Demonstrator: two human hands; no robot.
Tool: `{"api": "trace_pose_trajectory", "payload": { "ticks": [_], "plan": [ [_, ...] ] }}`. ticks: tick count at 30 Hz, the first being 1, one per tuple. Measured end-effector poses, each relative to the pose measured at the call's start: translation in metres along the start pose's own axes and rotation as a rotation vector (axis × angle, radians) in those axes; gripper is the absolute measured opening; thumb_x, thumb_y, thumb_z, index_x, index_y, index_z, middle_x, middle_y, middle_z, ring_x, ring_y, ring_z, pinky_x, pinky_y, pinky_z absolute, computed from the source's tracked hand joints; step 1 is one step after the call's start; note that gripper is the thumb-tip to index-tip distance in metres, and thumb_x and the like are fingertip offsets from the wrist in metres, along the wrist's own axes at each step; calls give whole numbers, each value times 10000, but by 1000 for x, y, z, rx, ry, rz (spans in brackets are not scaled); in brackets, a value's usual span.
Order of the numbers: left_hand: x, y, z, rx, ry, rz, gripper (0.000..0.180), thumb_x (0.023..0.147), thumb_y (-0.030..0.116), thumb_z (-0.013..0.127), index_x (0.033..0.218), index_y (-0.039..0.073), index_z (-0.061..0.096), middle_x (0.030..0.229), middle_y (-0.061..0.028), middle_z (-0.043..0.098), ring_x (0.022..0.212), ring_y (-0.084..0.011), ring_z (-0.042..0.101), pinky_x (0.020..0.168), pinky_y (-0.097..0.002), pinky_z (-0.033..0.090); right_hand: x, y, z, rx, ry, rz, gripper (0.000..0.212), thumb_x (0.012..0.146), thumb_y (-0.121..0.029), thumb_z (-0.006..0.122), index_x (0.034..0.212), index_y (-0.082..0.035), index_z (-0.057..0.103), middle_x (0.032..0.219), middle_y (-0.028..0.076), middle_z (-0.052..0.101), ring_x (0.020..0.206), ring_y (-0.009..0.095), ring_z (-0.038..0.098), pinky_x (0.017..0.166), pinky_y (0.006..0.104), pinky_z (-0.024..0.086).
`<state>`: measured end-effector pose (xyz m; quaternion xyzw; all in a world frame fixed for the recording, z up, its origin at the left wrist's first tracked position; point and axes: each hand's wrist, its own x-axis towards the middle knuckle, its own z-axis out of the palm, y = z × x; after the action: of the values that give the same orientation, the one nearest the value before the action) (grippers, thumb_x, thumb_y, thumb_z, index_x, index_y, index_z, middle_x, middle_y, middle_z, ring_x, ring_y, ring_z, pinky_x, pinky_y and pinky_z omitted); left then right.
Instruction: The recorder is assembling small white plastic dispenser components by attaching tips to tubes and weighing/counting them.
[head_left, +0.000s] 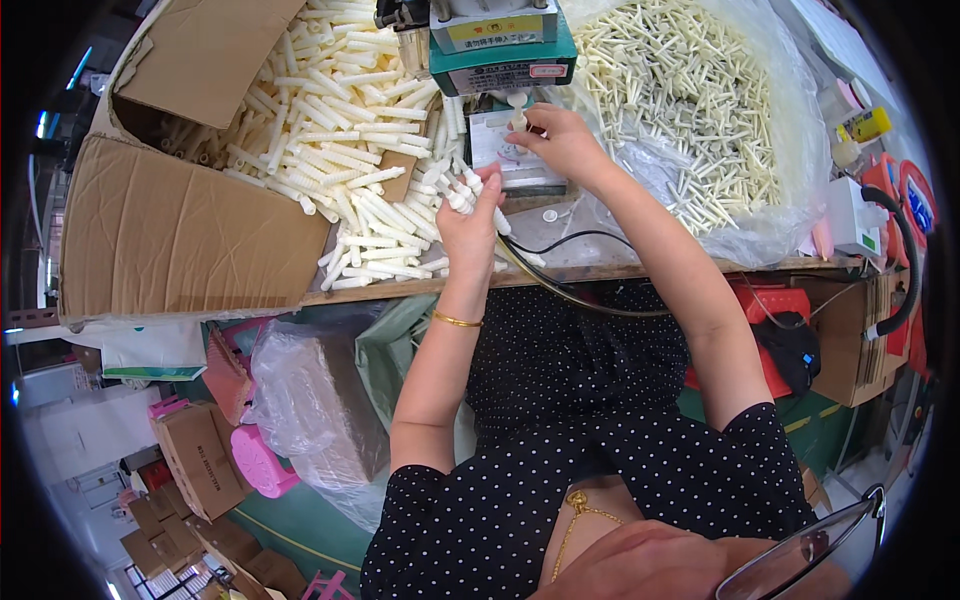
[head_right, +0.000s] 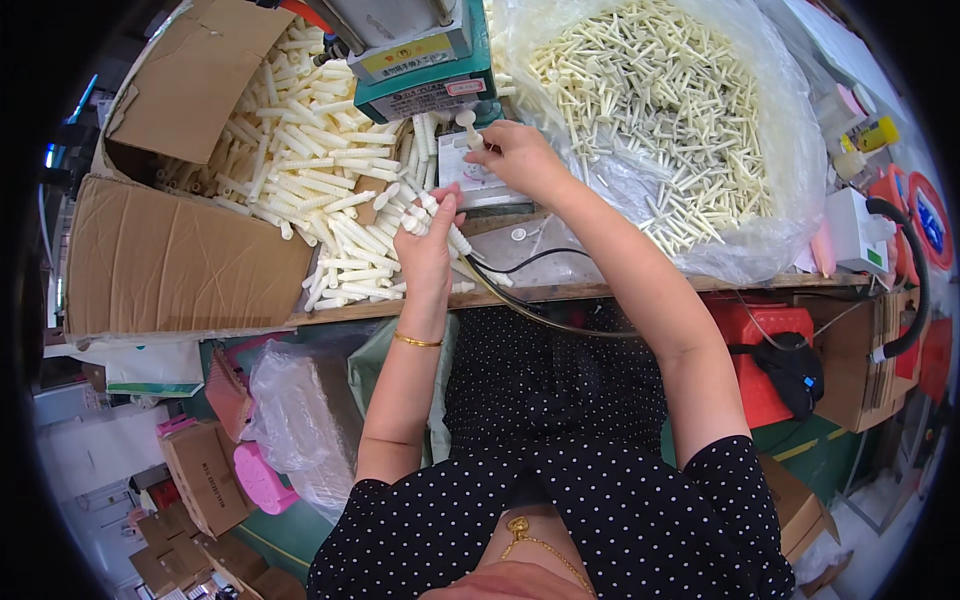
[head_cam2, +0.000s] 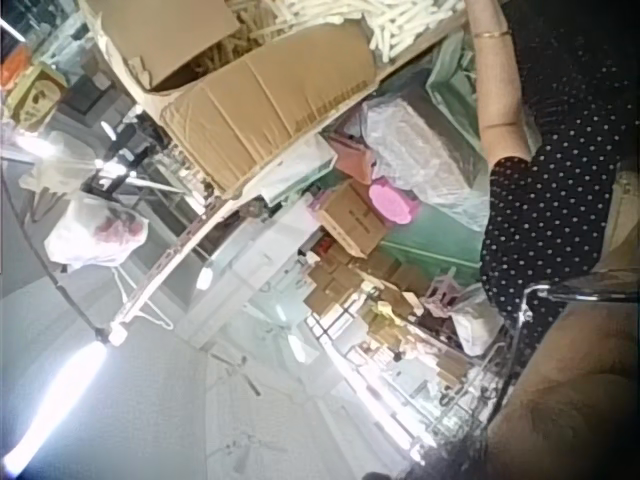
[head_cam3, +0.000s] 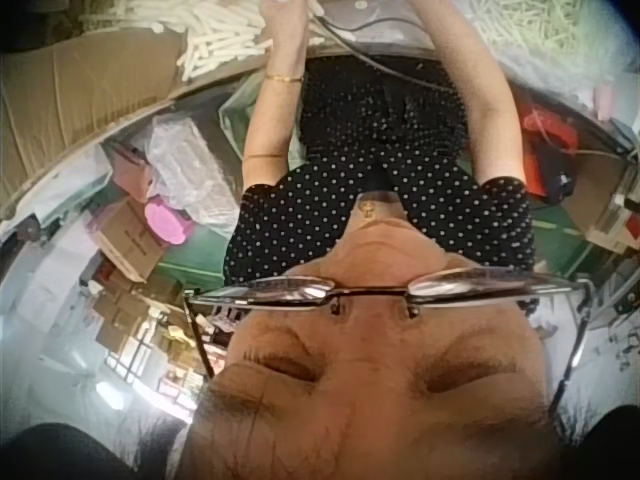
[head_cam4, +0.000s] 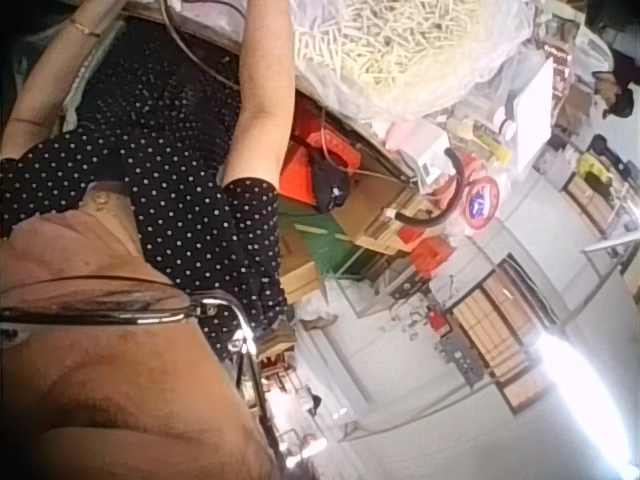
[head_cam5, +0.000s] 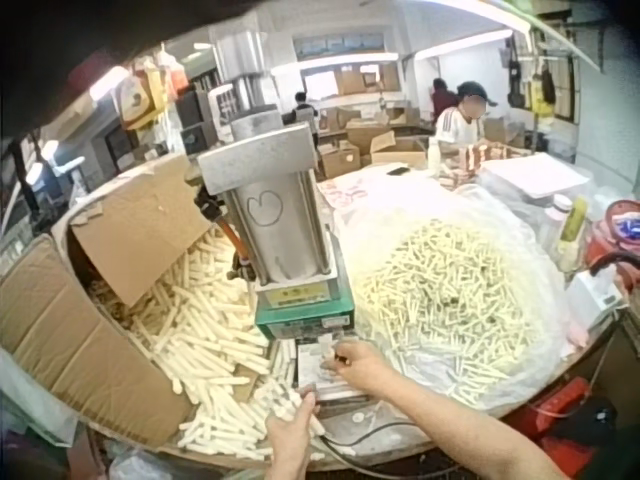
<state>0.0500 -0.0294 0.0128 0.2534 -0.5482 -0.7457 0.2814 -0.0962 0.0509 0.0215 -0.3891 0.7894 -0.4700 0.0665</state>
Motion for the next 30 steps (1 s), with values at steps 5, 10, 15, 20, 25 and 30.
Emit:
{"api": "trace_pose_trajectory", "payload": {
  "ticks": [5, 10, 15, 20, 25, 30],
  "plan": [
    [-18, 13, -26, 12, -110, -25, 325, 795, 20, 626, 1106, -19, 540, 964, -63, 604, 807, -127, 589, 717, -251, 496, -31, -40, 1, 301, -310, -188, 350, 765, -327, 658, 804, 19, 620, 829, 148, 558, 780, 267, 563, 674, 320, 451],
    [-81, 28, -139, 196, -314, -412, 378, 744, 20, 660, 1083, -60, 513, 894, -116, 608, 735, -189, 614, 669, -288, 506, -94, -41, -26, 187, -462, -61, 296, 789, -259, 656, 966, -26, 615, 902, 116, 579, 813, 223, 570, 737, 302, 463],
    [-158, -9, -291, 871, -124, -844, 246, 750, 86, 677, 959, -31, 616, 760, -82, 639, 698, -130, 605, 606, -267, 471, -117, 36, -110, -299, -181, 201, 222, 767, -165, 645, 951, -44, 619, 921, 130, 604, 815, 261, 601, 723, 345, 489],
    [-165, -45, -296, 1584, -73, -222, 724, 654, 328, 744, 1240, 21, 449, 1145, -205, 542, 1112, -344, 484, 948, -395, 374, -134, 57, -125, -639, -316, 69, 297, 724, -45, 559, 1021, -61, 562, 960, 144, 537, 900, 318, 556, 795, 390, 454],
    [-88, 17, -153, 1070, 38, 365, 91, 782, 40, 618, 864, 3, 608, 775, -89, 599, 668, -181, 564, 622, -259, 453, -134, 79, -114, -840, -336, 17, 335, 679, 9, 514, 1007, -58, 526, 916, 148, 515, 846, 341, 568, 737, 433, 464],
    [-30, 30, -106, 1157, -494, 388, 159, 757, 79, 648, 897, 7, 623, 836, -100, 624, 730, -214, 584, 676, -288, 460, -103, 87, -125, -685, -175, 31, 217, 721, -58, 529, 933, -14, 544, 901, 178, 556, 827, 365, 557, 719, 434, 455]
  ]
}}
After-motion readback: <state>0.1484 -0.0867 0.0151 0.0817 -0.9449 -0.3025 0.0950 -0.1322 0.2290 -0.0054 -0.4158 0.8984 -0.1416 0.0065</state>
